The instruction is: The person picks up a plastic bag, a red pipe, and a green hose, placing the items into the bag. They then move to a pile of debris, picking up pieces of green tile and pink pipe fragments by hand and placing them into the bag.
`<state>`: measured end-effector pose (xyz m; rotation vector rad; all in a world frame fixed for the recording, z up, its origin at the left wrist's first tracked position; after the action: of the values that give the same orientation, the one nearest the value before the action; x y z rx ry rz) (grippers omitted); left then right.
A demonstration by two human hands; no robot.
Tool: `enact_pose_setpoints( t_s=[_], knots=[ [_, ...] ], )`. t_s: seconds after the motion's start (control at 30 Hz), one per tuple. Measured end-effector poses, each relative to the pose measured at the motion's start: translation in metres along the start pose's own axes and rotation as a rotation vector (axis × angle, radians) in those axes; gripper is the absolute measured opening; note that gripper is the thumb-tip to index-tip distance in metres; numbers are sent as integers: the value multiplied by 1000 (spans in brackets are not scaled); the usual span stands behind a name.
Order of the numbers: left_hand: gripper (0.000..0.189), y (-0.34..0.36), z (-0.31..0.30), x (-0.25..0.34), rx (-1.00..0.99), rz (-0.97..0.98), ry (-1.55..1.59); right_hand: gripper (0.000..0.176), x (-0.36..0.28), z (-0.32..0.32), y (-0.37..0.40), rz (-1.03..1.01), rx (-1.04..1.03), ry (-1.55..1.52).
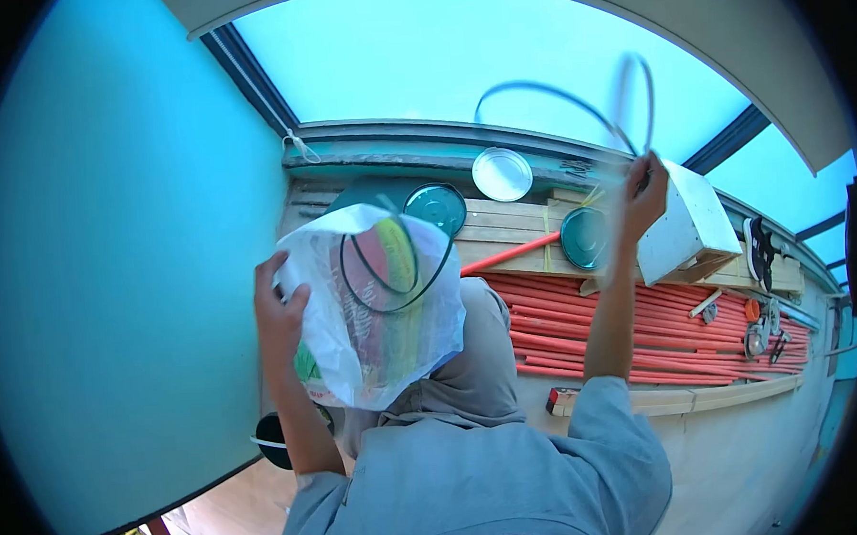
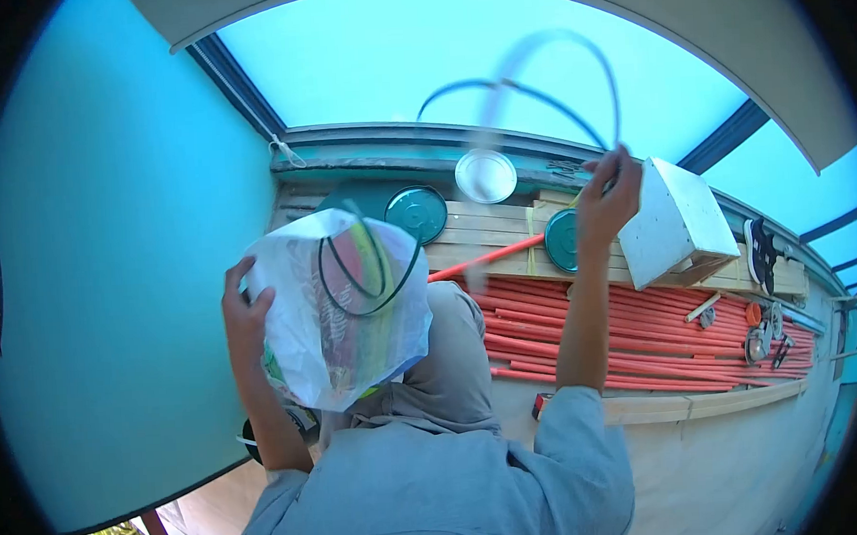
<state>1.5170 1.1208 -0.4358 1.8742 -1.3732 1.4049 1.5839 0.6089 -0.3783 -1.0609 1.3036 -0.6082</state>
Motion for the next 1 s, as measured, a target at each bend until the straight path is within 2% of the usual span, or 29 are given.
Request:
enact_pose_setpoints(
  t_s=[0.03, 0.07, 0.13, 0.17, 0.23, 0.27, 0.3, 0.4, 0.47, 0.53, 0.6, 0.63, 0.67, 0.7, 0.77, 0.87, 0.93, 1.0],
  knots=[
    [51, -5, 8, 2, -16, -4, 17, 13, -16, 0, 18, 26, -48, -122],
    [51, -9, 16, 3, -35, -7, 31, 13, -33, 5, 38, 12, -181, -107],
    [52, -19, 24, 1, -60, -9, 63, 18, -74, 15, 89, -26, -447, -329],
    [52, -24, 27, -1, -69, -13, 79, 22, -83, 24, 131, 9, -683, -400],
    [53, -23, 32, -2, -136, -79, 180, 38, -123, 30, 199, -514, -787, -322],
    [54, -20, 33, 2, -197, -142, 260, 39, -126, 38, 217, -289, -1022, -403],
    [55, -16, 36, 7, -263, -206, 338, 35, -138, 43, 228, -330, -1081, -412],
    [59, 6, 33, 30, -404, -130, 319, 30, -155, 71, 256, -499, -1001, -502],
    [60, 20, 29, 46, -436, 7, 317, 31, -164, 95, 297, -702, -1245, -367],
    [59, 30, 24, 53, -460, 82, 322, 28, -177, 109, 329, -773, -1655, -162],
    [58, 35, 22, 54, -486, 96, 332, 24, -198, 118, 343, -619, -1644, -240],
    [58, 36, 23, 54, -471, 91, 311, 25, -230, 94, 294, -633, -754, -669],
    [57, 37, 24, 53, -455, 85, 291, 33, -238, 112, 317, -474, -989, -867],
    [57, 38, 26, 52, -433, 81, 273, 40, -242, 152, 382, -518, -1329, -782],
    [56, 36, 20, 47, -298, 33, 225, 40, -253, 132, 345, -433, -1335, -781],
    [55, 31, -3, 37, -105, -7, 76, 44, -241, 99, 291, -244, -1455, -1062],
    [58, 27, -16, 30, 8, -25, 53, 41, -208, 73, 221, 223, -1624, -1423],
    [59, 24, -27, 23, 64, -35, 69, 37, -115, 99, 230, 919, -1478, -1308]
  ],
)
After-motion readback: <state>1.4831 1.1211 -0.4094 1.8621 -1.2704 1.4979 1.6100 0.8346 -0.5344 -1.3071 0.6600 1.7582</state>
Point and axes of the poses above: each hand's wrist, its own y-axis away from the middle knuckle, its own z-axis out of the palm, x = y × z, the point moved 8 cm from there along -y, towards the middle knuckle, and after that the axes turned 10 degrees about x, right-handed, at the moved point
